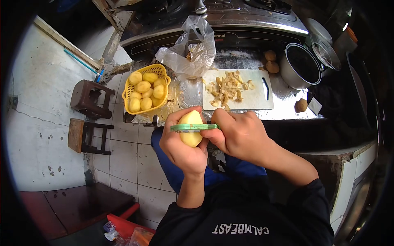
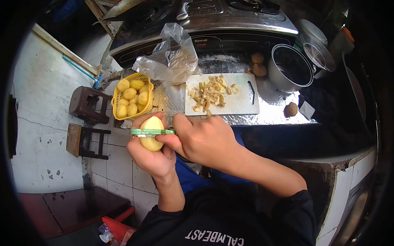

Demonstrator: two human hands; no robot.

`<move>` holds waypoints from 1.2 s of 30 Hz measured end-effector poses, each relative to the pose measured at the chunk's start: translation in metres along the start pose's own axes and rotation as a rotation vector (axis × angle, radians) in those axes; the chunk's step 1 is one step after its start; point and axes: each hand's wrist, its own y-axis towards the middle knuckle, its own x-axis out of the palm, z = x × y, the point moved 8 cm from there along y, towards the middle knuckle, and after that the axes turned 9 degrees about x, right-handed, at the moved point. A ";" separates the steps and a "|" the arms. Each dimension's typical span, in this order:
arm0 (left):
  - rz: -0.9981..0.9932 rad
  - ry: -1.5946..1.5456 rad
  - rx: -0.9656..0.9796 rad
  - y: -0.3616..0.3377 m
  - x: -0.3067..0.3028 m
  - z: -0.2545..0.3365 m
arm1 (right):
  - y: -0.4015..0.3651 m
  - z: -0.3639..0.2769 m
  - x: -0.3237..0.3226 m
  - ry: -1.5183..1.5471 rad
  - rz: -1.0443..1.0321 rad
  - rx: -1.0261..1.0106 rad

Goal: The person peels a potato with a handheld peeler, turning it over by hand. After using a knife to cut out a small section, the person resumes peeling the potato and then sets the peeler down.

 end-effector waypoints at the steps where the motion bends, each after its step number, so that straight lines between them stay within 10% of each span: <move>1: 0.038 0.068 0.094 0.000 -0.003 0.007 | -0.001 -0.002 0.000 0.021 0.025 0.001; 14: 0.224 0.119 0.418 0.000 -0.013 0.028 | -0.005 -0.018 0.014 0.317 -0.029 0.213; 25: -0.065 0.166 0.047 0.000 -0.019 0.018 | -0.002 -0.017 0.000 0.039 -0.092 -0.029; 29: -0.233 0.365 0.258 -0.001 -0.013 0.040 | 0.001 -0.020 -0.010 0.003 -0.103 -0.115; 32: -0.238 -0.252 -0.235 -0.006 -0.013 0.014 | 0.002 -0.019 -0.014 0.015 -0.098 -0.170; 34: -0.259 0.367 0.289 -0.007 -0.006 0.043 | 0.001 -0.018 -0.013 0.011 -0.095 -0.131; 36: -0.222 0.486 0.328 -0.008 -0.002 0.036 | 0.002 -0.017 -0.010 -0.002 -0.085 -0.109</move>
